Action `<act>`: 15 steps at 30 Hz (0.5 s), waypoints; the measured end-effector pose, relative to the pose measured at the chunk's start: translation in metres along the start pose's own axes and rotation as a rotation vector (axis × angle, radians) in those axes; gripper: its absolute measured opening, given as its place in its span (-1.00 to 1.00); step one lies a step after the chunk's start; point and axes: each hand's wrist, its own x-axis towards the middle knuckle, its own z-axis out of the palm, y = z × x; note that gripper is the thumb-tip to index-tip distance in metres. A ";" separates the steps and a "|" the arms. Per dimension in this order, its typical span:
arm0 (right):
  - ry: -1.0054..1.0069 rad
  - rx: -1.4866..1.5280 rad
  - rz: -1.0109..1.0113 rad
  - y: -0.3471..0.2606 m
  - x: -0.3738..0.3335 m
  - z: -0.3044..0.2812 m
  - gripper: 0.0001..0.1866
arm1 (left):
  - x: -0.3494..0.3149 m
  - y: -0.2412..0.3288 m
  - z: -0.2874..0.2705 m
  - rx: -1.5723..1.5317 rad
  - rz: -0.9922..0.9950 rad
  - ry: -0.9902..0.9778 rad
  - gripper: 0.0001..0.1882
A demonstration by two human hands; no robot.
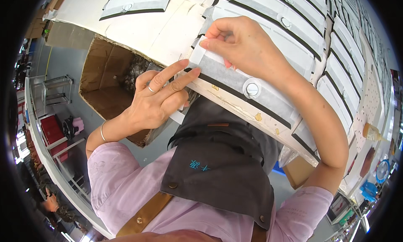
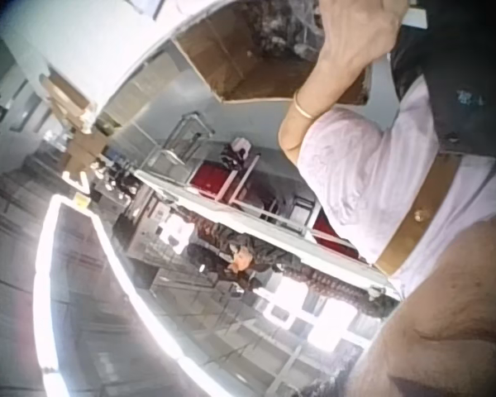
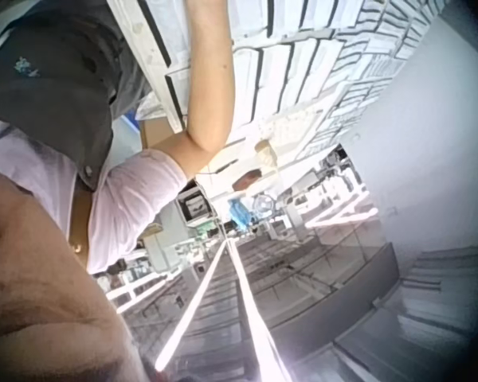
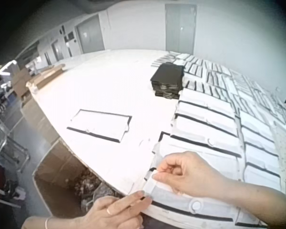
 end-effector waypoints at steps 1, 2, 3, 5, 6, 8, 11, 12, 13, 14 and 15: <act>-0.001 -0.003 -0.006 0.001 0.000 0.000 -0.75 | 0.000 0.000 0.000 -0.004 -0.003 0.005 -0.73; -0.009 -0.004 -0.007 0.001 0.000 0.000 -0.75 | 0.001 -0.002 -0.001 -0.008 -0.005 0.010 -0.73; -0.017 -0.006 -0.008 0.001 0.000 -0.001 -0.74 | 0.001 -0.003 -0.001 -0.012 -0.009 0.016 -0.73; -0.031 0.011 -0.004 0.002 0.001 -0.002 -0.74 | 0.000 -0.005 -0.001 -0.002 -0.007 0.064 -0.75; -0.036 0.030 0.002 0.003 0.001 -0.003 -0.74 | 0.000 -0.006 -0.001 0.002 -0.005 0.088 -0.76; -0.048 0.049 0.012 0.003 0.001 -0.005 -0.74 | -0.001 -0.009 -0.002 0.022 -0.014 0.115 -0.78; -0.068 0.048 0.020 0.000 0.001 -0.006 -0.74 | -0.001 -0.013 -0.002 0.052 -0.039 0.129 -0.78; -0.072 0.045 0.017 0.000 0.002 -0.006 -0.74 | 0.000 -0.013 -0.002 0.064 -0.049 0.130 -0.79; -0.076 0.043 0.015 0.000 0.002 -0.006 -0.74 | 0.002 -0.014 -0.002 0.063 -0.043 0.123 -0.79; -0.057 0.035 0.006 0.001 0.002 -0.005 -0.75 | 0.005 -0.015 0.000 0.062 -0.036 0.116 -0.80; -0.037 0.025 -0.004 0.003 0.002 -0.003 -0.75 | 0.008 -0.015 0.001 0.061 -0.029 0.111 -0.80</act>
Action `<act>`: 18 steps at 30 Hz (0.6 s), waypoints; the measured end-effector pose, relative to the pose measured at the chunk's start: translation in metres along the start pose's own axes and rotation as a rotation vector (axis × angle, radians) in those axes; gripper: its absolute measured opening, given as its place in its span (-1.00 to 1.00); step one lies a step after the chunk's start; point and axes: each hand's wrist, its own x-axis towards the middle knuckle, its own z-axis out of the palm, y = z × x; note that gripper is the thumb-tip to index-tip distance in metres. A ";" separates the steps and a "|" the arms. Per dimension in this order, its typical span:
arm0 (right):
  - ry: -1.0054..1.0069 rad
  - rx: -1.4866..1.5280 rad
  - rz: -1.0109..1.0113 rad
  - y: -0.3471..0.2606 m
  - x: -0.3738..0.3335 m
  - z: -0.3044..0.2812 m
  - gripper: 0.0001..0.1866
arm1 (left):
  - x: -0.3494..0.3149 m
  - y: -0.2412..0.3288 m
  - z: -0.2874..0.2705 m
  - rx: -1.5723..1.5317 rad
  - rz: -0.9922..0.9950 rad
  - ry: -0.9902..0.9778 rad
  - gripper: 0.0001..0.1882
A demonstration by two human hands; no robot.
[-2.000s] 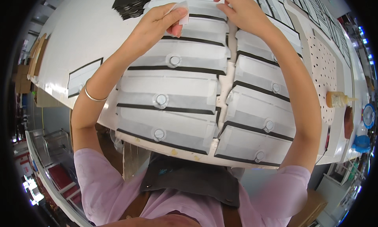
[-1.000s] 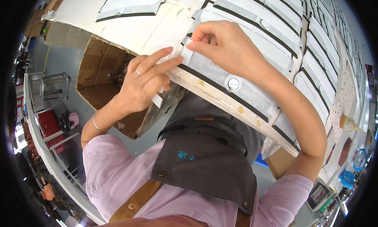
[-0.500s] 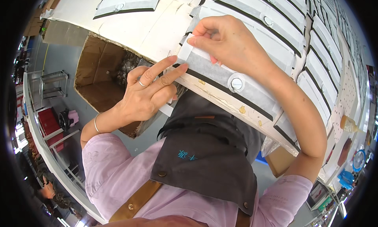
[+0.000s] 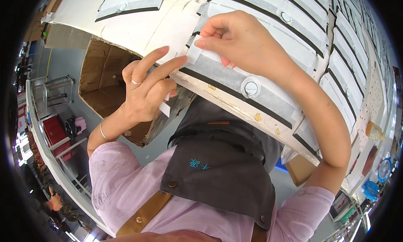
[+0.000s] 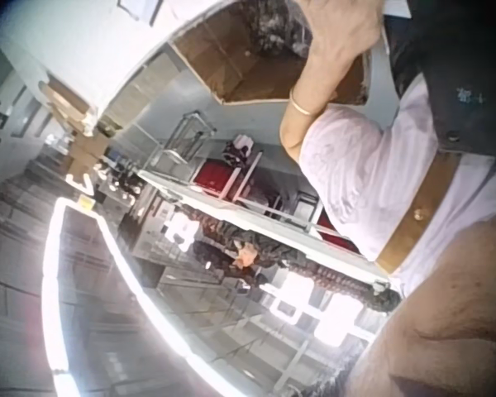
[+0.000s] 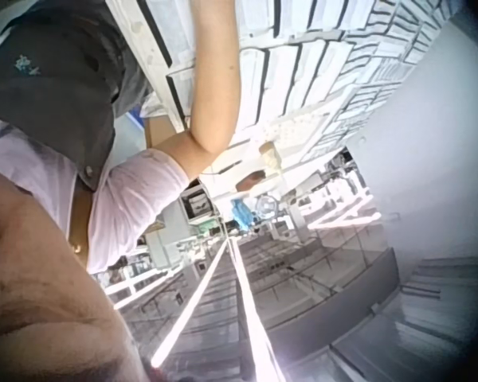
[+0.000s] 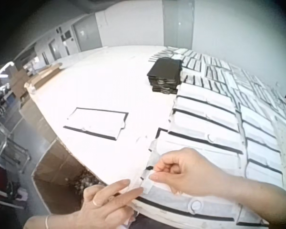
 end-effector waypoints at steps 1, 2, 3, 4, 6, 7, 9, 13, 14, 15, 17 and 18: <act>0.019 -0.010 -0.010 0.001 0.000 0.002 -0.75 | 0.003 0.000 0.000 -0.016 0.005 -0.028 -0.80; 0.043 -0.036 -0.008 -0.001 -0.001 0.005 -0.77 | 0.007 0.001 0.001 -0.033 0.010 -0.056 -0.80; 0.069 -0.063 -0.006 -0.002 -0.001 0.007 -0.79 | 0.010 0.001 0.002 -0.050 0.016 -0.081 -0.80; 0.094 -0.091 -0.004 -0.003 -0.001 0.009 -0.81 | 0.012 0.001 0.003 -0.074 0.007 -0.116 -0.80; 0.150 -0.290 -0.157 0.000 -0.001 0.006 -0.84 | 0.014 0.003 0.003 -0.084 -0.007 -0.148 -0.82; 0.178 -0.390 -0.234 0.001 -0.001 0.005 -0.84 | 0.015 0.003 0.003 -0.089 -0.015 -0.165 -0.82; 0.233 -0.477 -0.312 -0.006 -0.002 -0.008 -0.81 | 0.016 0.002 0.002 -0.095 -0.024 -0.175 -0.84; 0.229 -0.705 -0.426 -0.003 -0.003 -0.022 -0.76 | 0.023 -0.002 -0.004 -0.129 -0.028 -0.208 -0.86; 0.202 -0.729 -0.396 -0.004 -0.004 -0.022 -0.77 | 0.025 -0.002 -0.005 -0.125 -0.039 -0.214 -0.86; 0.176 -0.753 -0.367 -0.005 -0.004 -0.020 -0.78 | 0.028 -0.002 -0.005 -0.121 -0.050 -0.221 -0.86; 0.166 -0.811 -0.410 -0.004 -0.005 -0.018 -0.81 | 0.030 -0.002 -0.004 -0.115 -0.064 -0.233 -0.86; 0.181 -0.845 -0.482 0.000 -0.006 -0.017 -0.82 | 0.031 -0.002 -0.003 -0.114 -0.066 -0.241 -0.86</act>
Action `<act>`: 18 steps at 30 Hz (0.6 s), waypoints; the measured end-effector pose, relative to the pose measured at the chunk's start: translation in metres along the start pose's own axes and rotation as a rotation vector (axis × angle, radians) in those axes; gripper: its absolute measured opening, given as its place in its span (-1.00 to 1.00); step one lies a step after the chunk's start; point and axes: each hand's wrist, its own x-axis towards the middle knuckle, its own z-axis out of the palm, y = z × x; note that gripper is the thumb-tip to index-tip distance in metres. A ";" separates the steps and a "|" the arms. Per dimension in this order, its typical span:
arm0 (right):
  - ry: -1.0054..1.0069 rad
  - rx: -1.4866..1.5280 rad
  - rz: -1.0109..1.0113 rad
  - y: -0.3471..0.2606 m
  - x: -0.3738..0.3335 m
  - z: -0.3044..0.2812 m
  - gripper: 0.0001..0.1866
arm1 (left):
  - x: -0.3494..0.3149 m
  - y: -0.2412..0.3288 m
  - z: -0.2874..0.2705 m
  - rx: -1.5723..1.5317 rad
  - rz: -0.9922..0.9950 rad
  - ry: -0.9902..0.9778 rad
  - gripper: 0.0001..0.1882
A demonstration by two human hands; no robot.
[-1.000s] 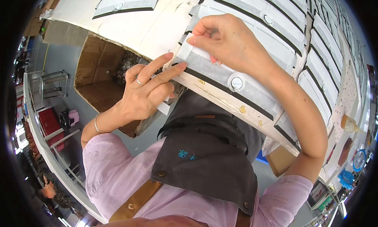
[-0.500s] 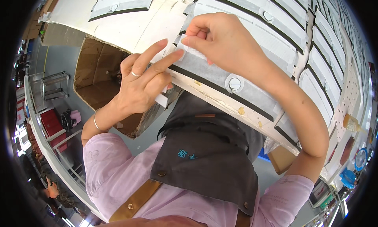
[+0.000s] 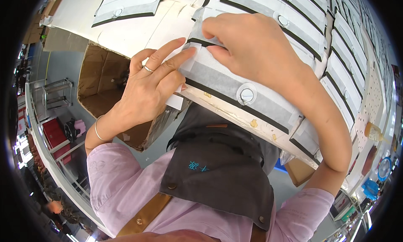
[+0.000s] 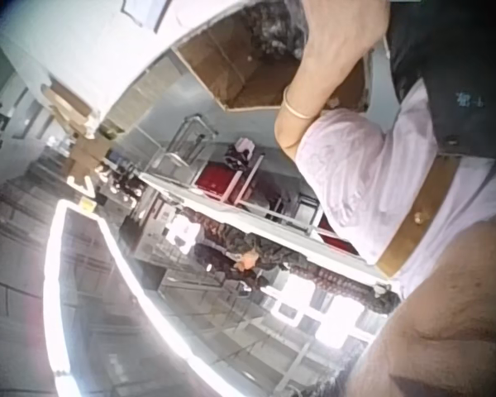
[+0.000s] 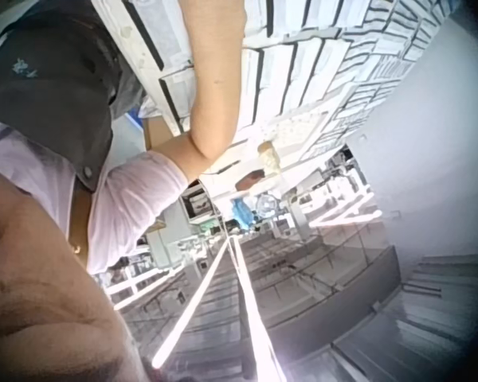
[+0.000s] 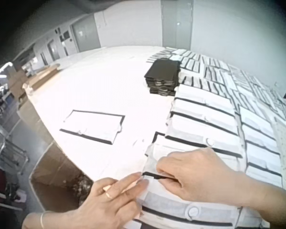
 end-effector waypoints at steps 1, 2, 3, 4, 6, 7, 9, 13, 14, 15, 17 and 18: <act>0.036 -0.034 -0.063 0.001 -0.002 0.003 -0.84 | 0.001 0.000 0.000 0.001 -0.003 -0.007 -0.86; 0.052 -0.092 -0.085 0.000 -0.003 0.004 -0.84 | 0.001 0.000 0.000 0.003 0.002 -0.008 -0.85; 0.067 -0.149 -0.106 -0.003 -0.003 0.006 -0.84 | 0.001 0.000 0.000 0.005 0.006 -0.010 -0.85; 0.083 -0.206 -0.128 -0.004 -0.003 0.007 -0.84 | 0.000 -0.001 -0.001 0.007 0.010 -0.011 -0.84; 0.110 -0.227 -0.112 -0.004 -0.003 0.009 -0.80 | 0.002 -0.001 -0.003 0.026 0.027 -0.033 -0.84; 0.124 -0.238 -0.103 -0.004 -0.003 0.009 -0.78 | 0.003 -0.002 -0.005 0.036 0.035 -0.044 -0.84; 0.121 -0.199 -0.083 0.000 -0.003 0.012 -0.77 | 0.007 -0.002 -0.008 0.019 0.032 -0.050 -0.84; 0.112 -0.148 -0.070 0.004 -0.004 0.012 -0.73 | 0.010 -0.002 -0.004 0.012 -0.006 -0.072 -0.86; 0.100 -0.154 -0.078 0.004 -0.004 0.012 -0.72 | 0.011 -0.001 -0.004 0.014 -0.010 -0.077 -0.86; 0.089 -0.160 -0.086 0.003 -0.005 0.012 -0.71 | 0.011 -0.001 -0.005 0.015 -0.015 -0.084 -0.86; 0.074 -0.157 -0.103 0.003 -0.006 0.013 -0.70 | 0.011 -0.001 -0.005 0.007 -0.023 -0.090 -0.87; 0.070 -0.151 -0.112 0.003 -0.005 0.012 -0.70 | 0.011 -0.001 -0.005 -0.003 -0.027 -0.088 -0.87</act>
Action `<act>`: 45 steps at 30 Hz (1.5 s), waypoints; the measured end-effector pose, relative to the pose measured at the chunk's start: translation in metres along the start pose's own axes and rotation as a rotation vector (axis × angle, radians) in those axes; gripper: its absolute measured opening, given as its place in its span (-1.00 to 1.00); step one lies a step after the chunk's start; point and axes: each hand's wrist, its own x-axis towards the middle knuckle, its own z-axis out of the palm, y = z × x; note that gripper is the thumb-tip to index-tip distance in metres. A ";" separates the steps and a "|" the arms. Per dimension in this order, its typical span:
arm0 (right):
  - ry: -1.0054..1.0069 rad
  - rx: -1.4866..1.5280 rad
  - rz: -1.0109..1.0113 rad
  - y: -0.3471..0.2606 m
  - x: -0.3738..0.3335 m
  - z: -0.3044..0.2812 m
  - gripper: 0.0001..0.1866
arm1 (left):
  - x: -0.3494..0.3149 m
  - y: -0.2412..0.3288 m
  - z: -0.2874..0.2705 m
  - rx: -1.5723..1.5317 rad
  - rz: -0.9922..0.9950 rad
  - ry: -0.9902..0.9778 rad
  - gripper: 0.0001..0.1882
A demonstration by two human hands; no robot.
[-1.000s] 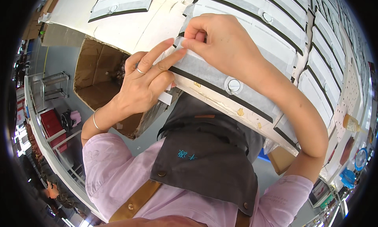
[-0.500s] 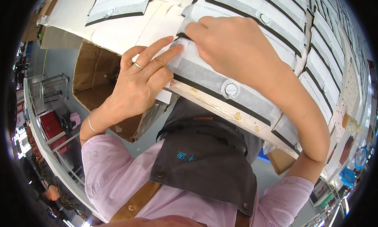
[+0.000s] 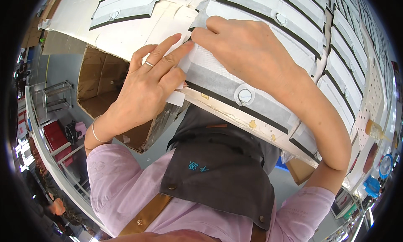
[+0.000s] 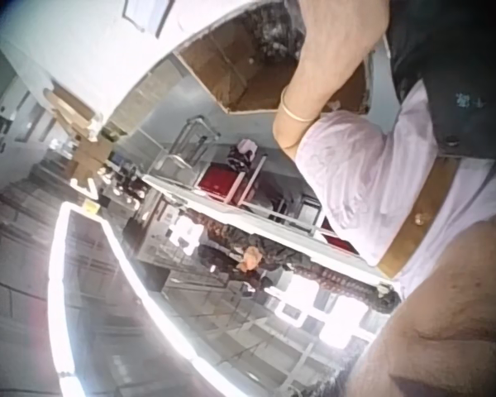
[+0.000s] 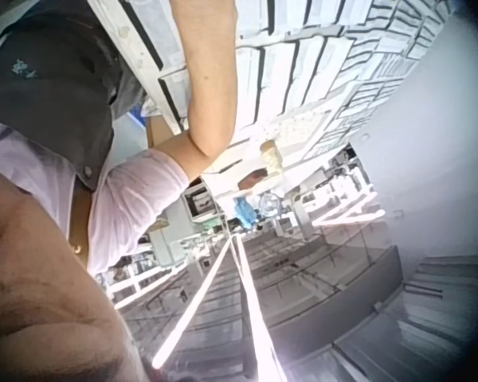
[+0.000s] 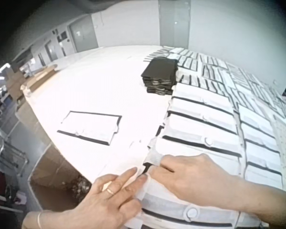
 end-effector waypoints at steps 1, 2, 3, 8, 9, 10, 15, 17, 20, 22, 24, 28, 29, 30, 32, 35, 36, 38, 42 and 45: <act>-0.002 0.007 -0.010 0.000 0.000 0.000 -0.69 | 0.000 0.000 0.000 -0.010 -0.003 0.002 -0.87; 0.003 -0.004 -0.030 0.000 -0.001 -0.001 -0.72 | 0.000 -0.001 -0.003 -0.016 0.001 0.044 -0.89; 0.010 -0.016 -0.051 0.001 -0.002 -0.002 -0.75 | 0.001 -0.002 -0.007 -0.020 0.006 0.086 -0.90; 0.015 -0.148 -0.210 -0.012 -0.011 -0.009 -0.69 | -0.015 -0.009 -0.011 0.015 0.102 0.285 -0.93; 0.002 -0.175 -0.222 -0.015 -0.013 -0.005 -0.67 | -0.015 -0.010 -0.012 -0.109 0.014 0.239 -0.92; -0.011 -0.203 -0.234 -0.017 -0.015 -0.003 -0.65 | -0.014 -0.012 -0.013 -0.233 -0.074 0.193 -0.87; -0.073 0.057 -0.111 -0.012 -0.008 -0.011 -0.66 | 0.008 -0.010 -0.025 -1.050 -0.606 -0.164 -0.68; -0.028 0.332 0.023 -0.011 -0.002 -0.017 -0.69 | 0.016 -0.013 -0.020 -1.131 -0.555 -0.140 -0.63; 0.023 0.807 0.324 -0.015 0.010 -0.032 -0.73 | 0.032 -0.010 -0.022 -1.142 -0.613 -0.186 -0.62; 0.010 0.928 0.364 -0.016 0.013 -0.030 -0.77 | 0.037 -0.011 -0.019 -1.127 -0.576 -0.201 -0.64; -0.015 0.965 0.373 -0.015 0.015 -0.030 -0.82 | 0.040 -0.011 -0.015 -1.102 -0.537 -0.208 -0.64; 0.058 0.943 0.388 0.000 0.018 -0.025 -0.90 | 0.039 -0.013 -0.016 -0.971 -0.470 -0.206 -0.67; 0.114 0.955 0.407 0.007 0.017 -0.023 -0.90 | 0.037 -0.015 -0.018 -0.923 -0.457 -0.204 -0.67; 0.034 0.966 0.551 0.013 0.018 -0.032 -0.90 | 0.033 -0.019 -0.019 -0.871 -0.474 -0.156 -0.69; -0.118 0.958 0.616 0.030 0.013 -0.029 -0.88 | 0.024 -0.030 -0.020 -0.766 -0.505 -0.059 -0.73; -0.142 0.909 0.592 0.044 0.014 -0.010 -0.83 | 0.018 -0.047 -0.005 -0.147 -0.347 0.174 -0.80; -0.107 0.887 0.578 0.042 0.020 -0.007 -0.83 | 0.020 -0.046 -0.005 -0.127 -0.267 0.215 -0.90; -0.064 0.838 0.569 0.040 0.031 -0.002 -0.81 | 0.022 -0.050 0.001 -0.151 -0.143 0.255 -0.93; -0.021 0.790 0.602 0.046 0.040 0.005 -0.79 | 0.028 -0.049 0.005 -0.179 0.004 0.255 -0.86; -0.031 0.826 0.631 0.049 0.039 0.006 -0.75 | 0.030 -0.047 0.011 -0.173 0.037 0.198 -0.86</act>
